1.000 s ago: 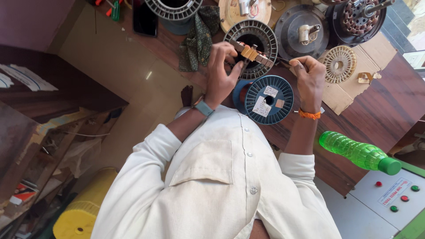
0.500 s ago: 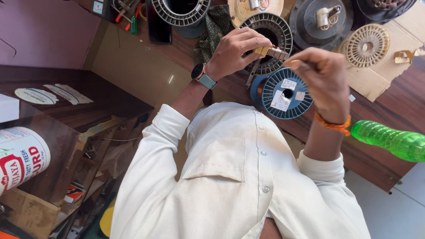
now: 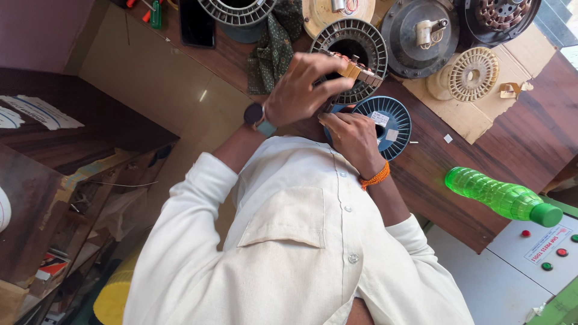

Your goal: The person winds thin copper wire by hand from a large spool onto a small wooden block held at the workbench, repeatedly rotating and guiding the wire around the block and adjusting the turns as they accumulate.

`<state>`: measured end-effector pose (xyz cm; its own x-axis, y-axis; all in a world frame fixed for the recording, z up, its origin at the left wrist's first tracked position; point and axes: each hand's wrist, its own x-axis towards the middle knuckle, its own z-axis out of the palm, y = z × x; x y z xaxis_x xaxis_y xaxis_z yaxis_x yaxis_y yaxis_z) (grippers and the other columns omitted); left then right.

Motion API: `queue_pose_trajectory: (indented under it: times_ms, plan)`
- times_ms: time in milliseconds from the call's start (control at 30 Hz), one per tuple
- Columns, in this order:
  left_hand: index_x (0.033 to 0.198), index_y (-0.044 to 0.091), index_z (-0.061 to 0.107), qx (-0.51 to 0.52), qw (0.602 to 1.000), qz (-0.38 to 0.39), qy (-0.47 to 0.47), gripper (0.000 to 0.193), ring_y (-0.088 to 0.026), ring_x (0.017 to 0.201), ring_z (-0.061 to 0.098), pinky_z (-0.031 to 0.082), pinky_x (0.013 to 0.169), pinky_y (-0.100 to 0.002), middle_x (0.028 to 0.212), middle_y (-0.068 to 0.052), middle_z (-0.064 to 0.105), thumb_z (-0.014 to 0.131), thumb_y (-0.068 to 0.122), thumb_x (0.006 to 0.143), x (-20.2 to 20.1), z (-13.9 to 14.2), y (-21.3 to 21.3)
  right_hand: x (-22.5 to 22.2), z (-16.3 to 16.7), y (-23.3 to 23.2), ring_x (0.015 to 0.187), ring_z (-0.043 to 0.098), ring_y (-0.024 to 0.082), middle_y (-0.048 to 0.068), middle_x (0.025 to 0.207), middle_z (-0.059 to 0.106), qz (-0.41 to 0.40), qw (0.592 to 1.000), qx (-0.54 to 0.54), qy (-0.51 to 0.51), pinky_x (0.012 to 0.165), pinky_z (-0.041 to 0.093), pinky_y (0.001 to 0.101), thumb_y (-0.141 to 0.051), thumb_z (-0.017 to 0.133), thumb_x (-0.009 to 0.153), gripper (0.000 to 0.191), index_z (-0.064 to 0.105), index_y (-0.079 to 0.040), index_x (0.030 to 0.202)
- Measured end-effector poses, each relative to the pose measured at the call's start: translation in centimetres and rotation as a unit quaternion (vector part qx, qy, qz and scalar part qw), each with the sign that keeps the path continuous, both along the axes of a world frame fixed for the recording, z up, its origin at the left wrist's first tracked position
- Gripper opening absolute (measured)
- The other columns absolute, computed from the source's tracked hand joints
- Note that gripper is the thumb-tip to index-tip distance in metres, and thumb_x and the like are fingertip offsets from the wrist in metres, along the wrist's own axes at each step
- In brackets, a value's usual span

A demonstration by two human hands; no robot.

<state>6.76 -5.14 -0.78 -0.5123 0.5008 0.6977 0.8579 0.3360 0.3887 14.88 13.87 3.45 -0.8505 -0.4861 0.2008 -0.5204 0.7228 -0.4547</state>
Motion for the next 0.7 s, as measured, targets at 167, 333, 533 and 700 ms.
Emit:
queue_pose_trajectory:
  times_ms: [167,333,533,700]
  plan:
    - [0.116,0.017,0.07,-0.048,0.997,-0.027,-0.06,0.026,-0.019,0.125,0.057,0.041,0.107,-0.038,0.129,0.002,0.069,0.078,0.016,0.092,3.5,-1.9,-0.2,0.3,0.8,1.1,0.068,0.066,0.023,0.007,0.08,0.071,0.026,1.0,0.003,-0.003,0.063,0.052,0.0366,-0.003,0.074,0.087,0.019,0.074,-0.008,0.105]
    - [0.105,0.011,0.073,0.175,0.928,-0.021,-0.33,0.014,-0.013,0.088,0.066,0.053,0.077,-0.029,0.102,0.0,0.073,0.076,0.021,0.096,4.7,-4.2,1.5,-1.7,4.4,2.3,0.068,0.068,0.018,0.005,0.085,0.073,0.045,0.998,-0.001,0.04,0.06,0.051,0.0327,-0.005,0.075,0.09,0.011,0.072,-0.01,0.099]
    - [0.107,0.005,0.074,0.483,0.641,-0.101,-0.588,0.011,-0.004,0.071,0.06,0.047,0.061,-0.02,0.095,-0.002,0.073,0.073,0.013,0.1,4.4,-5.8,3.9,-7.6,4.7,3.0,0.063,0.066,0.013,0.003,0.081,0.072,0.039,0.995,0.007,0.094,0.057,0.048,0.0303,-0.001,0.072,0.105,0.01,0.07,-0.007,0.097]
    - [0.102,0.006,0.073,0.524,0.57,-0.096,-0.626,0.01,-0.004,0.065,0.06,0.048,0.057,-0.019,0.092,-0.001,0.073,0.071,0.016,0.099,3.1,-5.4,4.7,-11.2,2.3,4.8,0.063,0.063,0.008,0.004,0.083,0.072,0.022,0.996,-0.081,0.027,0.055,0.044,0.0251,0.003,0.069,0.105,0.008,0.073,-0.002,0.102]
